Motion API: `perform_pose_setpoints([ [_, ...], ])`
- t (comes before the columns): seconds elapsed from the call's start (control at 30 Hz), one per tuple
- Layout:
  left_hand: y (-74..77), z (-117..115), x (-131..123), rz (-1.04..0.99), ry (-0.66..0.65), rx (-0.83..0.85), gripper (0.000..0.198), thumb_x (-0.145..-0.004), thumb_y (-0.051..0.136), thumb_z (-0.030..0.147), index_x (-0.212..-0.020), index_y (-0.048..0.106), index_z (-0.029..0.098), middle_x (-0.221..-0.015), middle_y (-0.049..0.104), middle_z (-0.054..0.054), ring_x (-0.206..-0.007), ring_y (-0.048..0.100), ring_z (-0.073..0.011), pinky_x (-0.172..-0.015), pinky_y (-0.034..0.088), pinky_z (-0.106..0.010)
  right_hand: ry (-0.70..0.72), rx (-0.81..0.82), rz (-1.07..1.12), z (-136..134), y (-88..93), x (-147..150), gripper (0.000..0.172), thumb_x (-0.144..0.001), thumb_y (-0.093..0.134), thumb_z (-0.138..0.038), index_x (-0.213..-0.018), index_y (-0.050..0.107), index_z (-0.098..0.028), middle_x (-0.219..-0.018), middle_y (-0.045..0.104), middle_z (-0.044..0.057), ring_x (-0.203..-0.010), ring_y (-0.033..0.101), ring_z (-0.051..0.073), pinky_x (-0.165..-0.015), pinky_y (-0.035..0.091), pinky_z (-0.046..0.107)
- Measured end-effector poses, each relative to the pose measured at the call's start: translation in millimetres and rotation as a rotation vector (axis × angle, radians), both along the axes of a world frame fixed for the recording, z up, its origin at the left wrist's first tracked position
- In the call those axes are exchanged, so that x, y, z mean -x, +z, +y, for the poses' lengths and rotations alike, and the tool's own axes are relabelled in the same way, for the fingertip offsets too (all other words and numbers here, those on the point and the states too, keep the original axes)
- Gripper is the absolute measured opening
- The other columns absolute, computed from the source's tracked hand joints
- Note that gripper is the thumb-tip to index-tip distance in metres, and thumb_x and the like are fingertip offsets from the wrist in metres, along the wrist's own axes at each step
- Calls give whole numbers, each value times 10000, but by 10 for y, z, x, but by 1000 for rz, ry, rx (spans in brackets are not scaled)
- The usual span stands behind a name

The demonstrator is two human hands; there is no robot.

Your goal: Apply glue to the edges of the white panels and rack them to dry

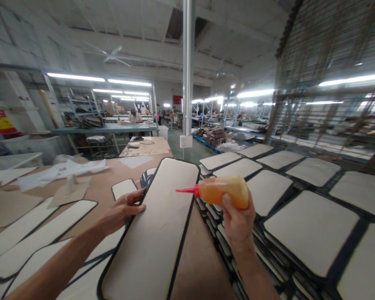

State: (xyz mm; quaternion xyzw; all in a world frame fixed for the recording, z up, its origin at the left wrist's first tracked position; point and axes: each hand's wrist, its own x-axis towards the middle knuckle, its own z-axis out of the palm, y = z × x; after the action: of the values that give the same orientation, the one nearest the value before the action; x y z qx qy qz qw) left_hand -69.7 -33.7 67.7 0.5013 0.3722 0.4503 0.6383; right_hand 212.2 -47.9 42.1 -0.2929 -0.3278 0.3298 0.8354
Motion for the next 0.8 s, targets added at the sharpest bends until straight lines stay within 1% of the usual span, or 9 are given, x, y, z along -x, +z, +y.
perform_pose_setpoints([
  [0.07, 16, -17, 7, -9, 1, 0, 507, -600, 745, 115, -1096, 666, 188, -953, 712, -71, -756, 671, -206, -614, 523, -241, 17, 11, -7, 35, 0, -2, 435, -569, 819, -281, -968, 658, -213, -953, 666, -1, -890, 618, 169, -838, 507, 297],
  [0.13, 34, -7, 53, -6, 47, 13, 511, -590, 757, 121, -1089, 667, 188, -955, 712, -70, -733, 669, -199, -606, 528, -246, 71, 58, -34, -62, -110, 46, 379, -577, 816, -256, -923, 675, -190, -880, 678, 14, -794, 632, 167, -739, 538, 275],
  [0.23, 49, 26, 158, 29, 123, 22, 515, -572, 772, 126, -1073, 671, 181, -927, 716, -64, -679, 662, -186, -577, 531, -245, 176, 113, -75, -239, -258, 141, 450, -561, 820, -207, -983, 674, -158, -851, 690, 56, -718, 639, 187, -646, 556, 293],
  [0.3, 68, 36, 203, 47, 128, 8, 516, -575, 769, 121, -1078, 669, 180, -925, 715, -63, -677, 657, -177, -567, 526, -231, 185, 99, -59, -238, -226, 168, 490, -554, 822, -220, -1013, 662, -161, -864, 689, 56, -743, 643, 195, -677, 557, 316],
  [0.43, 170, 39, 206, 58, 139, 4, 504, -572, 759, 110, -1062, 680, 202, -931, 718, -44, -689, 646, -163, -569, 525, -208, 135, 51, 2, -63, -49, 121, 385, -597, 801, -314, -938, 663, -202, -872, 675, 3, -831, 637, 185, -789, 530, 328],
  [0.5, 236, 58, 233, 59, 223, -2, 503, -547, 756, 91, -1032, 692, 208, -892, 727, -27, -662, 639, -157, -540, 520, -195, 168, 74, -6, -61, -78, 98, 346, -589, 809, -297, -892, 672, -200, -865, 677, 1, -812, 636, 177, -778, 529, 314],
  [0.6, 302, 107, 365, 58, 392, -35, 461, -564, 712, 39, -993, 701, 209, -808, 736, 11, -628, 622, -135, -500, 503, -161, 206, 139, -13, -181, -250, 45, 330, -543, 836, -222, -833, 686, -175, -824, 685, 25, -734, 637, 172, -713, 541, 302],
  [0.7, 293, 127, 525, 48, 496, -27, 422, -629, 642, -10, -974, 700, 228, -757, 737, 56, -651, 620, -115, -546, 506, -136, 132, 154, 53, -270, -322, -135, 346, -577, 819, -268, -889, 686, -199, -866, 690, 23, -795, 644, 182, -755, 542, 329],
  [0.8, 184, 72, 566, 38, 481, 20, 447, -634, 636, -9, -1001, 687, 239, -784, 744, 62, -636, 623, -105, -560, 512, -133, 10, 120, 129, -305, -203, -415, 359, -631, 772, -380, -942, 670, -232, -958, 681, 11, -984, 613, 206, -933, 470, 396],
])
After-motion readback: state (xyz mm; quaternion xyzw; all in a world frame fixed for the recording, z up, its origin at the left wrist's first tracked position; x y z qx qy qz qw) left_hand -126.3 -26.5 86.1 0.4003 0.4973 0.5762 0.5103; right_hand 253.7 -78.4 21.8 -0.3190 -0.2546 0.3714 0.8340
